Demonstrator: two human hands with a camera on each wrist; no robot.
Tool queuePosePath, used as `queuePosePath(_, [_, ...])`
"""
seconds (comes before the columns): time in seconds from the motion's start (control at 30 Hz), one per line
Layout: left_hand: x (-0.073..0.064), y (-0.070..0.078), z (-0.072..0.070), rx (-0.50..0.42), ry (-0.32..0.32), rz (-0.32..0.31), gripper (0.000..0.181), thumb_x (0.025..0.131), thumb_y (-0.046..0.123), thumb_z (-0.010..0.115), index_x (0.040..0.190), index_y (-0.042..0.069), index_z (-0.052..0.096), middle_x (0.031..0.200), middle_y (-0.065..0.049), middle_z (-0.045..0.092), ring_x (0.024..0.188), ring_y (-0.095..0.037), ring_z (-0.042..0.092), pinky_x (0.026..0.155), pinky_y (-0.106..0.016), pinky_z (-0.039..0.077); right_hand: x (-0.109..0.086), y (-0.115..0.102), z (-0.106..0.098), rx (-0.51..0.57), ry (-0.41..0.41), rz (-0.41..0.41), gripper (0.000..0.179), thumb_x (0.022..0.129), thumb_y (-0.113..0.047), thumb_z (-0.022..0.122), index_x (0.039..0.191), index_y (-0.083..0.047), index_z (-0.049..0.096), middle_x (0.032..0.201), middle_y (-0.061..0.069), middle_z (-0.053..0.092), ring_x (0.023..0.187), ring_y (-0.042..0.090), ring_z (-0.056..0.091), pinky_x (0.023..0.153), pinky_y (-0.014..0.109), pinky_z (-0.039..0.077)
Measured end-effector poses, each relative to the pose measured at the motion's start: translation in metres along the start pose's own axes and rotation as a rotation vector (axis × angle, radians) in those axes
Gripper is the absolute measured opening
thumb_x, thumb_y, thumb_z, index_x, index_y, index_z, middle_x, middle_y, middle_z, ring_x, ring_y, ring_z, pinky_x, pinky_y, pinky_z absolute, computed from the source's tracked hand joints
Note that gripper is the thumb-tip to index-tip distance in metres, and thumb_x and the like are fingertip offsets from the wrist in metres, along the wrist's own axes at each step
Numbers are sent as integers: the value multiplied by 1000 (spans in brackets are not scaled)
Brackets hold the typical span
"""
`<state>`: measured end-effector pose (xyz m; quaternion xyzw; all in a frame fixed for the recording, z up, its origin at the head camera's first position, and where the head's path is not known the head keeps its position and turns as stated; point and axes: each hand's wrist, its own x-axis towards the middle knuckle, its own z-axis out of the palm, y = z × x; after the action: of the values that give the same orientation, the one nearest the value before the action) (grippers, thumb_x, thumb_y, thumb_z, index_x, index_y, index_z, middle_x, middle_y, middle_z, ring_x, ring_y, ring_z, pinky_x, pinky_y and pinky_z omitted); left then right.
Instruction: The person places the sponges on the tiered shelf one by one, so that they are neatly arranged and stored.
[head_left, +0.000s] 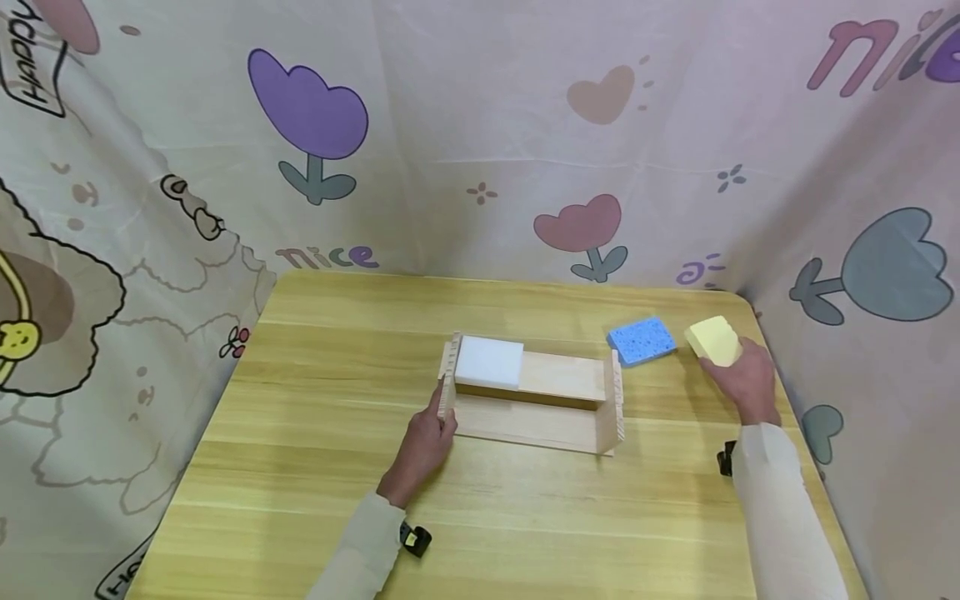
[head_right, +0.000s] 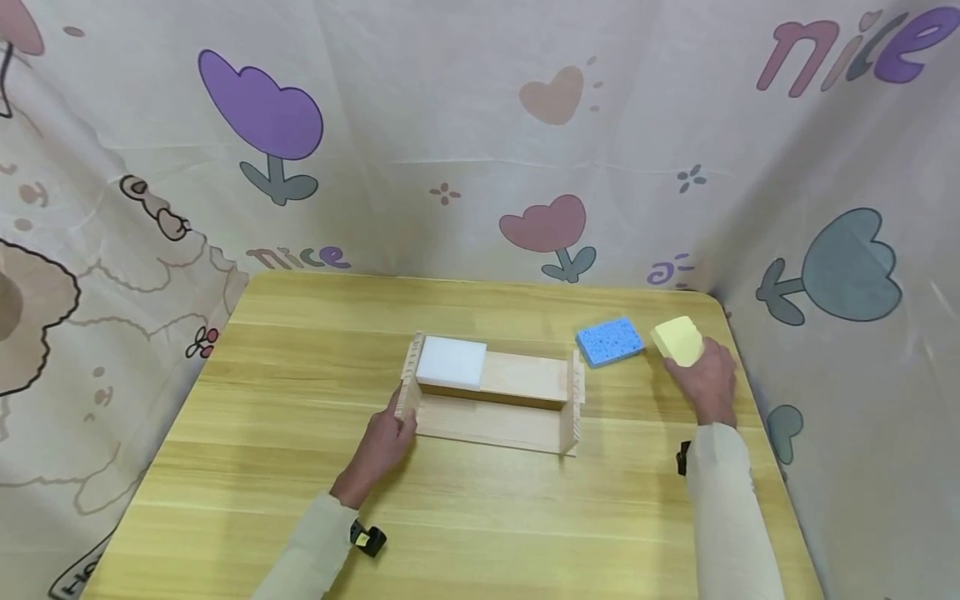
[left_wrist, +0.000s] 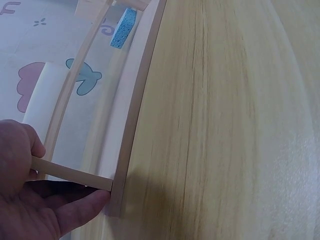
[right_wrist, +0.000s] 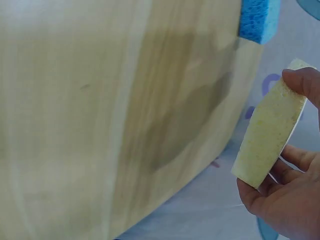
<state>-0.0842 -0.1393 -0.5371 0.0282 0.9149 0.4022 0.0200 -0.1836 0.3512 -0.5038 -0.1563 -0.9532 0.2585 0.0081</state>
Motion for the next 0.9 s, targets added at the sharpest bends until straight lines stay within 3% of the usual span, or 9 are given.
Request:
queuePosePath(0.4, [0, 0, 0, 7, 6, 1, 60, 96, 14, 46, 150, 6, 21, 95, -29, 66, 66, -19, 55, 54, -28, 45, 0, -33, -12, 14, 14, -149, 74, 79, -28, 72, 133, 11, 40, 120, 33, 48, 100, 41, 44, 77, 48, 34])
queuePosePath(0.9, [0, 1, 0, 15, 12, 1, 60, 96, 14, 46, 150, 6, 22, 101, -31, 65, 76, -25, 59, 61, -35, 49, -9, -83, -17, 9, -46, -326, 74, 76, -20, 74, 135, 8, 39, 130, 32, 46, 114, 46, 41, 91, 59, 32])
